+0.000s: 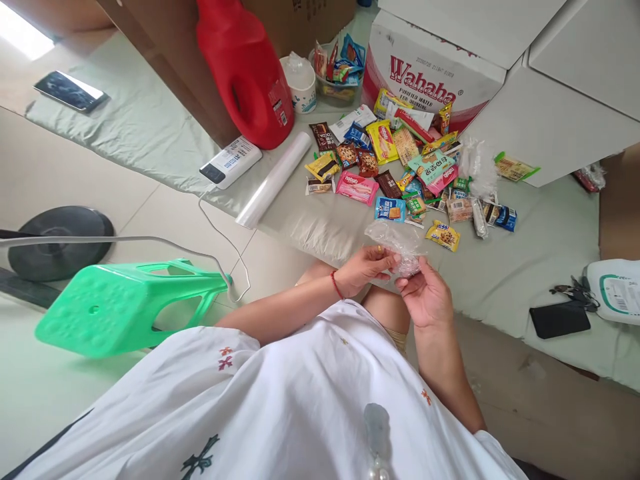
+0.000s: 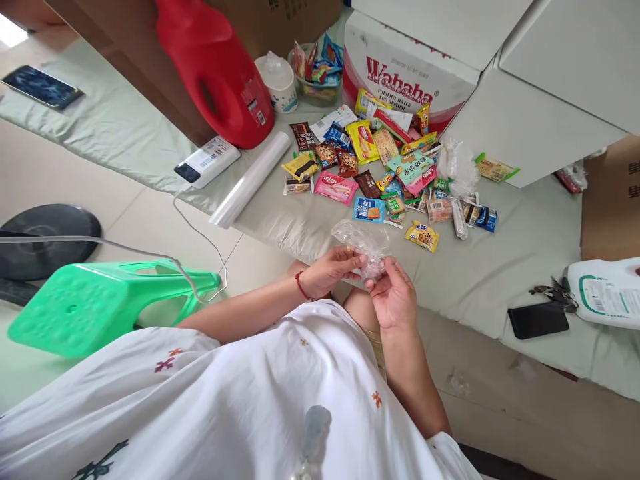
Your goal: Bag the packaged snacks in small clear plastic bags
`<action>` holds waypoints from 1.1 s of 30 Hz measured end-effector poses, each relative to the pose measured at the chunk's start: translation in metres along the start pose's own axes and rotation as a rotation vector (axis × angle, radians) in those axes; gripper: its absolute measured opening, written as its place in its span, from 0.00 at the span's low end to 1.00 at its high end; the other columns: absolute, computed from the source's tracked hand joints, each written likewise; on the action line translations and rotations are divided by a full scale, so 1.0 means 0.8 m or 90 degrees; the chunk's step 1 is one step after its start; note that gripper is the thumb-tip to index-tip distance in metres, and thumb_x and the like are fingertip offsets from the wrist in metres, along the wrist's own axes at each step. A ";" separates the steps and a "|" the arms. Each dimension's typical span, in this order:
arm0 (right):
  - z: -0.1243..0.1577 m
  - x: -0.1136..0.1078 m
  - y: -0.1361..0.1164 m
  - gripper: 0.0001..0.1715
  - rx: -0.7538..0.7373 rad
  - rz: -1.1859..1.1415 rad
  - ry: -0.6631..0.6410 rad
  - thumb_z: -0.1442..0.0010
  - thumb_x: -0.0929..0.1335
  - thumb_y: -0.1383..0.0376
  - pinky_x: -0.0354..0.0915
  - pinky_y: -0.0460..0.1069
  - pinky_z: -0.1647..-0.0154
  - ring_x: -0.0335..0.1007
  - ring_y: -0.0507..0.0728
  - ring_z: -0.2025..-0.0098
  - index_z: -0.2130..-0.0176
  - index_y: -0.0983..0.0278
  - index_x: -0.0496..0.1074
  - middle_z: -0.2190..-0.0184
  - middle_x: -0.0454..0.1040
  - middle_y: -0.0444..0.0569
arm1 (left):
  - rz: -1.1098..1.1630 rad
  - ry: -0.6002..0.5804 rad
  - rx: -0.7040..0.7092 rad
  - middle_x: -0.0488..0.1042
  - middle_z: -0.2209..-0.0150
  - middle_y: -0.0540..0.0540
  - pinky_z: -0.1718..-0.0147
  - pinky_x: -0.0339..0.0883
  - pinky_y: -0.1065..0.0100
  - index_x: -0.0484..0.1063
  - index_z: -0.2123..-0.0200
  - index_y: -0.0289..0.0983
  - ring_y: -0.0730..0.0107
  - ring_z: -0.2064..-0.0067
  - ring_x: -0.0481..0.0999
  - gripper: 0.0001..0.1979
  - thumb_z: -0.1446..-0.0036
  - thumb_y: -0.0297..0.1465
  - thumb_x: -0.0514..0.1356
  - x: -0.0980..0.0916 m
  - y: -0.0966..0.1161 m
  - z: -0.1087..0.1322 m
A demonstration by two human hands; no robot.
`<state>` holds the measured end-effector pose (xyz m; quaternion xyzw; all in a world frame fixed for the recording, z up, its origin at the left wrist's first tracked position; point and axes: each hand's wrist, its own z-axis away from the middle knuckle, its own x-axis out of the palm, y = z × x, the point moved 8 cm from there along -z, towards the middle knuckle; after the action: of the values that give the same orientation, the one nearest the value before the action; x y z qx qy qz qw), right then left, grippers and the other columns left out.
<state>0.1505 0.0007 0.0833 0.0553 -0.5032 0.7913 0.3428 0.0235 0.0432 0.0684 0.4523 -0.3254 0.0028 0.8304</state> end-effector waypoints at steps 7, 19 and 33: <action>0.009 -0.019 -0.035 0.19 -0.136 0.058 0.039 0.48 0.80 0.56 0.63 0.44 0.73 0.67 0.49 0.69 0.69 0.61 0.71 0.70 0.71 0.41 | -0.073 -0.092 0.010 0.76 0.69 0.47 0.64 0.67 0.71 0.75 0.71 0.34 0.74 0.66 0.73 0.22 0.49 0.47 0.73 -0.015 0.021 0.004; 0.027 -0.053 -0.097 0.24 -0.309 0.188 0.165 0.45 0.78 0.49 0.65 0.43 0.80 0.67 0.47 0.78 0.65 0.60 0.67 0.71 0.74 0.39 | -0.032 -0.023 0.023 0.72 0.71 0.50 0.66 0.75 0.68 0.61 0.78 0.35 0.73 0.69 0.77 0.25 0.53 0.39 0.75 -0.068 0.055 0.037; -0.149 -0.076 -0.075 0.21 -0.419 0.781 0.153 0.31 0.61 0.47 0.62 0.49 0.67 0.65 0.55 0.75 0.66 0.59 0.66 0.79 0.66 0.40 | -0.946 0.237 0.476 0.70 0.42 0.32 0.40 0.65 0.45 0.73 0.54 0.35 0.47 0.41 0.70 0.14 0.44 0.27 0.60 -0.119 0.143 -0.075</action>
<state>0.2632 0.0864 0.0446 -0.4328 -0.6153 0.6491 -0.1129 -0.0539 0.1837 0.0796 0.7850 0.2201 -0.3614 0.4525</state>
